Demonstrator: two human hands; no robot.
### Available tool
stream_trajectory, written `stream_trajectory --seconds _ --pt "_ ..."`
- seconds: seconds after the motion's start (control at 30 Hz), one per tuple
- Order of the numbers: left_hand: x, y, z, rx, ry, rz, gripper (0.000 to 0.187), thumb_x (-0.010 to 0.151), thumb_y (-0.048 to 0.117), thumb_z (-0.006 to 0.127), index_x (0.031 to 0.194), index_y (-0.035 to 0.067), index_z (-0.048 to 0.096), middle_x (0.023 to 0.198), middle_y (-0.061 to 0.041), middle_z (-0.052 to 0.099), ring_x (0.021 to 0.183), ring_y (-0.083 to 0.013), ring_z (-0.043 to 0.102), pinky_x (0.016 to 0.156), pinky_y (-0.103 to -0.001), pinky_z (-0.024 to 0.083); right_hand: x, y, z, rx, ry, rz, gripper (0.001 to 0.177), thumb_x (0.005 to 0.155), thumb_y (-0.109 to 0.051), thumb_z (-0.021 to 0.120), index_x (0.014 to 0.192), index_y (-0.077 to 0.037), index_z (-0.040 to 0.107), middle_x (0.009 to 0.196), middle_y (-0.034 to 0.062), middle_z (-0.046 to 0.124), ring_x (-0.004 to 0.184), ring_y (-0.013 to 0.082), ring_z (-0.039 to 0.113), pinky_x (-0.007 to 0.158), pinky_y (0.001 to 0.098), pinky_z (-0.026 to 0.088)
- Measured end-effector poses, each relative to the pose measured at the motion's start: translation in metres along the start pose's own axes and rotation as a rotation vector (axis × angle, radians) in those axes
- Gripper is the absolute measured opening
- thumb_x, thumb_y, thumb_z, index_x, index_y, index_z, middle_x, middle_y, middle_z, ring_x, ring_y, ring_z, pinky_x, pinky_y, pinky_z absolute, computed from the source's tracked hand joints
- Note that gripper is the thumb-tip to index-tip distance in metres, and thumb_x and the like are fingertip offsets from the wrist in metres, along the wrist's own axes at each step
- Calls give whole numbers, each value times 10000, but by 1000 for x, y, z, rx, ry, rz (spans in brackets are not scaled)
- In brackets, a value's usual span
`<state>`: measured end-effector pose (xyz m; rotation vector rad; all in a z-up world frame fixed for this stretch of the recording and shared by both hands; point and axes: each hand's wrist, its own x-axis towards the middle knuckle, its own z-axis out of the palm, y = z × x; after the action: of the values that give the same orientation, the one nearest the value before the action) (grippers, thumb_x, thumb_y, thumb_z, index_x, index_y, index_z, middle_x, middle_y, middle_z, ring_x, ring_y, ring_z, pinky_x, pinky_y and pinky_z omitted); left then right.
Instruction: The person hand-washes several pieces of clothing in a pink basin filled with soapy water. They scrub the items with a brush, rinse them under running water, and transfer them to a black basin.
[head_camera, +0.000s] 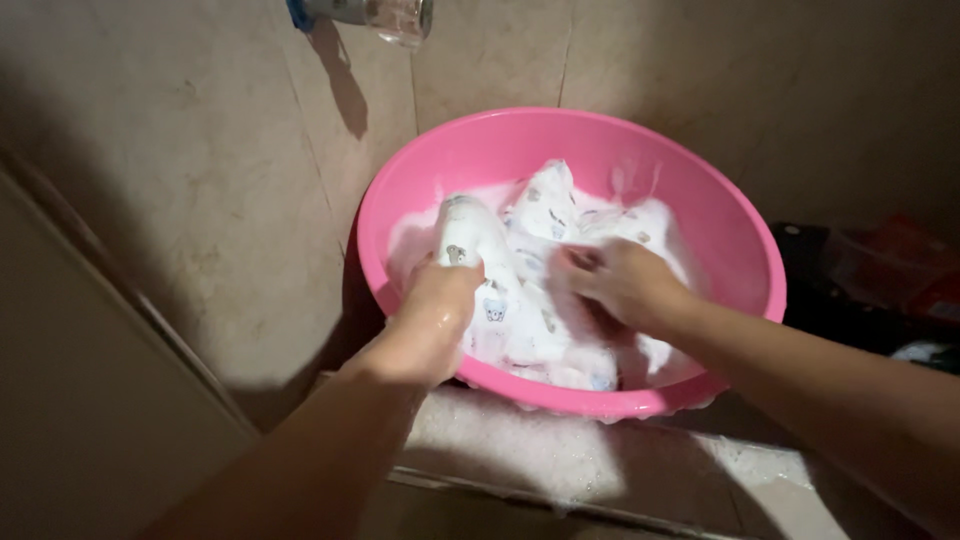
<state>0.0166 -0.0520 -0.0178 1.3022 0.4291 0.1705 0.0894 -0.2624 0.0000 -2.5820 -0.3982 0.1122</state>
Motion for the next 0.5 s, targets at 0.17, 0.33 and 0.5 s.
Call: stream_trajectory --seconds 0.17,0.33,0.5 --pt "-8 3 -1 -110 -86 -7 357 916 143 612 1205 -67 623 1005 -183 703 859 -300 697 721 -448 562 6 33 -14 -61 -35 250 419 922 -440 638 1087 -59 698 822 166 765 633 278 759 555 414 633" --pt "-2 4 0 -24 35 -32 348 903 133 611 1216 -18 619 999 -162 700 849 -287 690 719 -450 553 6 -55 -18 277 141 -138 536 854 -481 704 1044 20 676 810 145 738 658 250 737 528 369 604" --pt "3 -5 -8 77 -3 97 338 888 132 653 1177 -42 667 957 -179 707 796 -289 677 679 -450 531 -11 -27 3 -73 -13 8 542 924 -509 653 1027 16 737 814 177 759 689 278 756 661 400 611"
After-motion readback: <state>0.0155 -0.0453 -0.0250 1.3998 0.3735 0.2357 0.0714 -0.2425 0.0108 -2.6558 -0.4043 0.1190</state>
